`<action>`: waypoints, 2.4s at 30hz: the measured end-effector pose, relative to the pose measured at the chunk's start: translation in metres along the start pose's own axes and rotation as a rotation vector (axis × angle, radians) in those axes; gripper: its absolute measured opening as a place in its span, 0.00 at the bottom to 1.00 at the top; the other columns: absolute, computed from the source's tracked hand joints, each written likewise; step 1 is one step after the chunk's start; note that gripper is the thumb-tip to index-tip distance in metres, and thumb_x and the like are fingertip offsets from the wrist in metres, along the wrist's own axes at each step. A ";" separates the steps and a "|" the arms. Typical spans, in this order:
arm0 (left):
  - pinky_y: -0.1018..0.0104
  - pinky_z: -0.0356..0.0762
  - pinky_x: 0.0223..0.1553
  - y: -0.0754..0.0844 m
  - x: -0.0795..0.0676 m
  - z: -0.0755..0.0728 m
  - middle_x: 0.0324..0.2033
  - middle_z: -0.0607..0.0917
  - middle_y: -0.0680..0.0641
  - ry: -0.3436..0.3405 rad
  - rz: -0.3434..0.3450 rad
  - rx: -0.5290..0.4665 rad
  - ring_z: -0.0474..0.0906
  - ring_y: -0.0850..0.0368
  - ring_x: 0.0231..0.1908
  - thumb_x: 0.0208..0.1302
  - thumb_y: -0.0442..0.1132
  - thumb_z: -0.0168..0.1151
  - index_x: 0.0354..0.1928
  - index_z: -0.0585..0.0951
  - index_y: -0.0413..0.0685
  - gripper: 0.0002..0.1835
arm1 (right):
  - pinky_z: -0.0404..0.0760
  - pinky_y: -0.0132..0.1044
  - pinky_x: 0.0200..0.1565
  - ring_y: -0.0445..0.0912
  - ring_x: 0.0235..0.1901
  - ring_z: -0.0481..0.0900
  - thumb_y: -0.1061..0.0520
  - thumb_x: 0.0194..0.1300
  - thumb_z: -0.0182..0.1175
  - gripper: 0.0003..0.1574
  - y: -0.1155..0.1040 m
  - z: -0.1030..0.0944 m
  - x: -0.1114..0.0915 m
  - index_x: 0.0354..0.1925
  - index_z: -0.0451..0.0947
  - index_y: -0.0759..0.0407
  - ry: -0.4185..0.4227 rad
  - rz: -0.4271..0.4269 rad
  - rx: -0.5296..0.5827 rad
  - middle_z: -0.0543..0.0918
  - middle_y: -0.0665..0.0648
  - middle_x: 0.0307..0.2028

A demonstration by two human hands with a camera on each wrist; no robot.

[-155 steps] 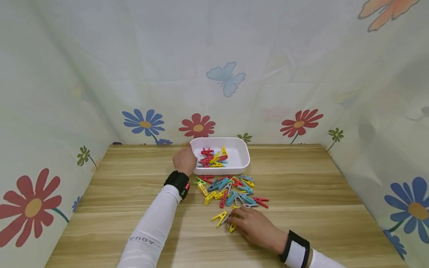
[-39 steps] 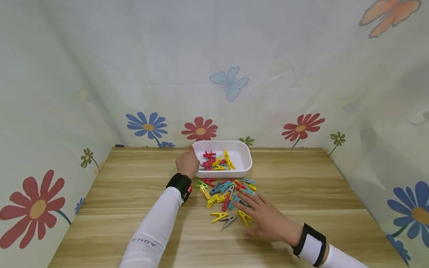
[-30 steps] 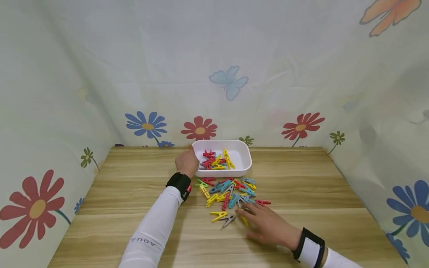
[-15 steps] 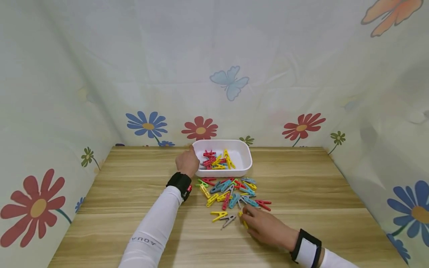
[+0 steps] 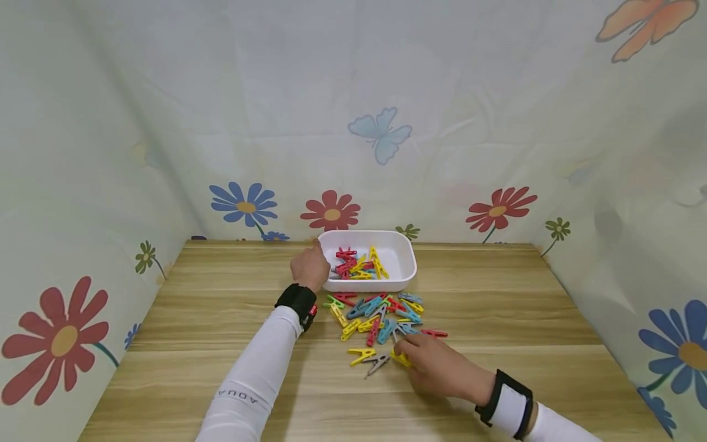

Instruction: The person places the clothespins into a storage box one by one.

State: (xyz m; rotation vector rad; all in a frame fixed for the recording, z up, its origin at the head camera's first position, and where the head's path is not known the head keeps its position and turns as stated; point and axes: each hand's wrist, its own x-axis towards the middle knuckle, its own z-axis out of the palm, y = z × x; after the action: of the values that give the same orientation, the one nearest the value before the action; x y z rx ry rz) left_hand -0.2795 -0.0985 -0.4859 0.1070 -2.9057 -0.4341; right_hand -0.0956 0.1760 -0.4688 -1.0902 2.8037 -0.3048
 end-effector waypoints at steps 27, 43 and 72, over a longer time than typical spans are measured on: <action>0.53 0.82 0.32 0.000 0.001 -0.004 0.34 0.87 0.40 -0.063 -0.041 -0.005 0.85 0.47 0.31 0.66 0.43 0.59 0.70 0.68 0.43 0.31 | 0.78 0.47 0.54 0.52 0.49 0.80 0.60 0.64 0.64 0.21 0.046 -0.054 0.168 0.55 0.75 0.59 0.377 0.071 0.065 0.81 0.58 0.50; 0.58 0.74 0.22 0.001 0.000 0.000 0.23 0.83 0.43 -0.057 -0.015 -0.009 0.80 0.50 0.22 0.66 0.43 0.59 0.70 0.67 0.42 0.32 | 0.75 0.49 0.59 0.56 0.55 0.78 0.56 0.64 0.65 0.25 0.074 -0.026 0.191 0.58 0.75 0.59 0.298 0.239 0.077 0.80 0.61 0.55; 0.56 0.80 0.29 0.003 0.001 -0.003 0.31 0.86 0.41 -0.077 -0.040 0.002 0.81 0.49 0.26 0.66 0.45 0.60 0.71 0.66 0.43 0.33 | 0.51 0.64 0.71 0.59 0.77 0.47 0.38 0.57 0.69 0.59 0.026 -0.096 0.079 0.77 0.50 0.49 0.354 -0.003 -0.154 0.48 0.60 0.78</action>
State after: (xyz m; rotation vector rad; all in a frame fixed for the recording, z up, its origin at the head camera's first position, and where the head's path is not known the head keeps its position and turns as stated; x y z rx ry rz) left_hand -0.2804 -0.0969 -0.4824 0.1514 -2.9842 -0.4522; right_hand -0.1881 0.1545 -0.3842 -1.1732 3.1836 -0.3134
